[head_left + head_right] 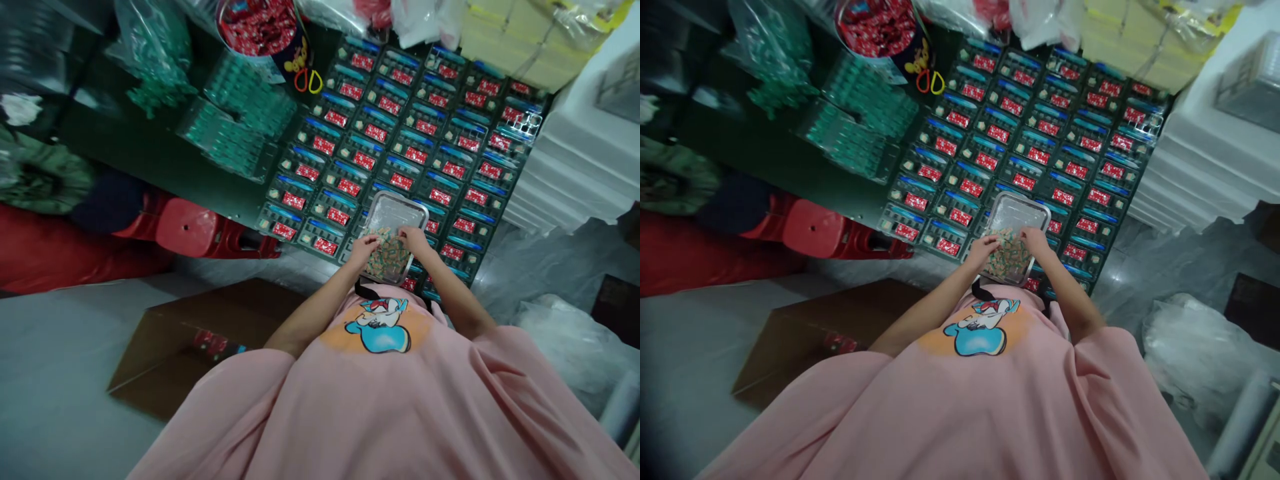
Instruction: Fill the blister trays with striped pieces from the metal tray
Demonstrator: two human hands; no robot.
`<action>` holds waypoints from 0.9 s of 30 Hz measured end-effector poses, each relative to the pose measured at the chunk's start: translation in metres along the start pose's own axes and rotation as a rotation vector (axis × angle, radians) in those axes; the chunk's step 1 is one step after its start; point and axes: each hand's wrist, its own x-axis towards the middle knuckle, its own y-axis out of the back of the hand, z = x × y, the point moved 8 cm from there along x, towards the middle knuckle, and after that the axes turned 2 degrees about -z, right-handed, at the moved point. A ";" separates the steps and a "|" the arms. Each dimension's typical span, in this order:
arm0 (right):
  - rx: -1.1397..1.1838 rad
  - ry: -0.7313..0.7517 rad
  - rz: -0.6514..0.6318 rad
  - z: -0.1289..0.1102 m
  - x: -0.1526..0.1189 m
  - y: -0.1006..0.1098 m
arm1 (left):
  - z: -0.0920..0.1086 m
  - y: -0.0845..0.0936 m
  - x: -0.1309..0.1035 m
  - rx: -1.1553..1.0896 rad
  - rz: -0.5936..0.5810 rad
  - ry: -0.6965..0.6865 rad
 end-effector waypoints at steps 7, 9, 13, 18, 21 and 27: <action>0.039 0.083 -0.116 -0.005 0.004 0.000 | -0.004 0.008 0.001 0.002 0.009 -0.002; 0.042 0.067 -0.129 -0.003 0.004 0.002 | -0.004 0.009 0.000 -0.018 0.007 -0.006; 0.158 0.135 -0.091 -0.010 0.006 0.006 | -0.007 0.012 -0.002 -0.051 0.024 -0.001; 0.246 0.142 -0.038 -0.014 0.014 -0.006 | -0.008 0.012 -0.001 -0.062 0.037 0.005; 0.241 0.163 -0.003 -0.013 0.016 -0.013 | -0.007 0.012 0.000 -0.052 0.036 0.000; 0.291 0.172 0.125 -0.010 0.008 -0.006 | -0.007 0.009 0.000 -0.020 0.020 -0.003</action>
